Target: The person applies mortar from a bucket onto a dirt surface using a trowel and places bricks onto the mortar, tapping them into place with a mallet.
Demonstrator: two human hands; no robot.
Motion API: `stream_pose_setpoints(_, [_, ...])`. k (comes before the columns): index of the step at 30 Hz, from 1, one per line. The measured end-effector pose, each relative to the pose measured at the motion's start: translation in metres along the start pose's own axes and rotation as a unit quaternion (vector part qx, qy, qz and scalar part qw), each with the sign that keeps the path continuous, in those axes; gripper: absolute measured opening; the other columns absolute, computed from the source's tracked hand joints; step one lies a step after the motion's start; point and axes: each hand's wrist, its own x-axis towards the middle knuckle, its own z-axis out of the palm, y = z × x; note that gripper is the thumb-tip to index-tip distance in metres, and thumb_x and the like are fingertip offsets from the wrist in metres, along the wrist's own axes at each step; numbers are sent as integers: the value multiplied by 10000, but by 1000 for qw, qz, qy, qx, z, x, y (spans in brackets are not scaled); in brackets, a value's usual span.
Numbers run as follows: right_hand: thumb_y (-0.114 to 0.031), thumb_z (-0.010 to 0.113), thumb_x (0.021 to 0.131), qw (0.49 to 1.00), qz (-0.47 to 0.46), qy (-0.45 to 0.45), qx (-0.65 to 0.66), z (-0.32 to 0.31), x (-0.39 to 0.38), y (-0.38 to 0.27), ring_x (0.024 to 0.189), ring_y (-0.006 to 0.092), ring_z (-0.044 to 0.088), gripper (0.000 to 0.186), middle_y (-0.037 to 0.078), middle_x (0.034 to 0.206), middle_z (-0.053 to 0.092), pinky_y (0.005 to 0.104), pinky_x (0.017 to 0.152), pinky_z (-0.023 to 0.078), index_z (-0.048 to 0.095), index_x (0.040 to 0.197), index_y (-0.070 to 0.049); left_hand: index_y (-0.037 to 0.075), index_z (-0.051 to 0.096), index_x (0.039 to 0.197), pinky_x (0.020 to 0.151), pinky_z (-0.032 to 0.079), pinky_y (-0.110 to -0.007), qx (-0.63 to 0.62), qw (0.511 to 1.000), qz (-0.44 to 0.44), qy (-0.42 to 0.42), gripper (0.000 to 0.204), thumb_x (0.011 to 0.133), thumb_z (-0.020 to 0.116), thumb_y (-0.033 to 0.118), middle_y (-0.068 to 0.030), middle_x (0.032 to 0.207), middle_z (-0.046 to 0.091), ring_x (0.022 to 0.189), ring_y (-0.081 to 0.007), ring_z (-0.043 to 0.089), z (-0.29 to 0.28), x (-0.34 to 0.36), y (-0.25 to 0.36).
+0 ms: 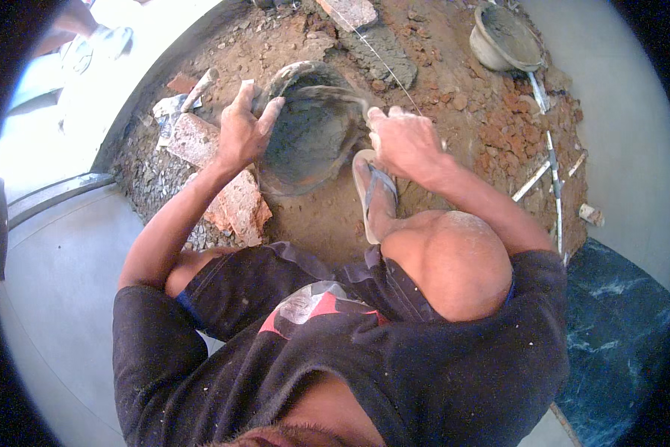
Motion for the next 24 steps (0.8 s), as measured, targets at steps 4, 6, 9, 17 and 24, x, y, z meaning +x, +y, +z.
stream_pose_setpoints(4, [-200,653,800,994,-59,-95,-12,56,26,28,826,385,703,225,257,807,688,501,718,554,674,880,9,11,570,1006,643,493,-438,20,997,79,-9,321,886,722,267,-225,740,624,670,-371,634,17,-4,-2])
stream_pose_setpoints(6, [-214,662,782,976,-61,-195,77,83,41,35,826,378,709,261,249,793,691,484,720,554,673,862,34,10,568,952,663,481,-448,-14,994,106,-15,288,880,718,245,-208,730,607,684,-375,615,23,-12,4])
stream_pose_setpoints(9, [-230,671,770,943,-44,-278,180,105,49,24,761,318,709,270,207,741,688,448,666,551,680,850,28,3,556,875,653,465,-446,-53,995,80,-39,272,878,714,224,-174,680,566,656,-340,584,15,-9,1])
stream_pose_setpoints(17, [-196,682,781,795,-18,-348,496,128,32,-13,574,144,597,206,75,721,642,334,495,513,645,873,-15,12,571,837,590,462,-388,-30,999,1,-12,272,872,730,229,-134,637,556,583,-233,553,-6,0,-12])
stream_pose_setpoints(24, [-202,724,810,779,-98,-346,514,128,29,-19,560,91,555,322,9,731,592,272,465,486,621,1064,-33,2,557,826,570,431,-370,-33,999,4,4,282,890,706,233,-120,613,508,569,-178,473,-11,10,-27])
